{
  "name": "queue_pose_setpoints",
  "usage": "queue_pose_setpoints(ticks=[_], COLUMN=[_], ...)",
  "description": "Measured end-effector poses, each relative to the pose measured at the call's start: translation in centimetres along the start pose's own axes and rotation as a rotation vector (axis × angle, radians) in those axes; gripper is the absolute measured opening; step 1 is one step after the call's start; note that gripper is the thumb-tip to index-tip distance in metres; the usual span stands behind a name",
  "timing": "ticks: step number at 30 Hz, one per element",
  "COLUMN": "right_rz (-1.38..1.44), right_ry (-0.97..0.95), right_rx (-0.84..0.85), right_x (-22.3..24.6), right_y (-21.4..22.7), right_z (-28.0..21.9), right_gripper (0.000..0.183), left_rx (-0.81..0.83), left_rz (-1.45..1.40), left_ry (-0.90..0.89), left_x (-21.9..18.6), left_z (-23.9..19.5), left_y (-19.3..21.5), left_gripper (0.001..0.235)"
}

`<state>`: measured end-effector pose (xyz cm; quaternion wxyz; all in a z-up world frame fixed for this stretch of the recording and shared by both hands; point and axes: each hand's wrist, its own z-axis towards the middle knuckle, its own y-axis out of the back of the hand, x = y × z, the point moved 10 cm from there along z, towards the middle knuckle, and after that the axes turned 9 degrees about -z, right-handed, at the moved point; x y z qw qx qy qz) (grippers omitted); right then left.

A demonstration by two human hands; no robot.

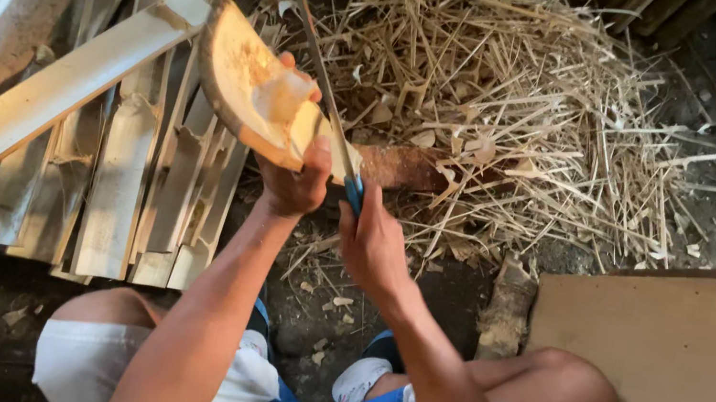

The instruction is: The person sits on the ground and uses a knife to shave and shape a piece of wood. They repeatedly scrape the surface to remove thin layers, rotating the wood to work on different sides.

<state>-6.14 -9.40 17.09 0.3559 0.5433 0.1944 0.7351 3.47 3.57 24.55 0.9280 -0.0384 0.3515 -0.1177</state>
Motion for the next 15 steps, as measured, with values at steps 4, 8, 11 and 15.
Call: queue_pose_setpoints(ticks=[4,8,11,15], right_rz=[-0.203,-0.079,-0.099,-0.221], right_ry=[-0.217,-0.135,-0.259,-0.526], right_rx=[0.174,0.115,0.180,0.478], right_x=[-3.9,-4.2,-9.4,-19.7], right_y=[-3.6,-3.7,-7.5,-12.6], right_z=[1.0,0.3,-1.7,-2.3], right_gripper=[0.032,0.036,0.037,0.038], left_rx=[-0.034,-0.069,-0.071,-0.070], left_rz=[0.158,-0.062,0.005,0.006], left_ry=[-0.048,-0.012,0.021,0.023], left_x=[-0.5,1.0,2.1,3.9], left_z=[-0.7,0.0,-1.7,1.4], left_y=[0.1,1.1,1.3,2.0], left_gripper=[0.062,0.071,0.071,0.071])
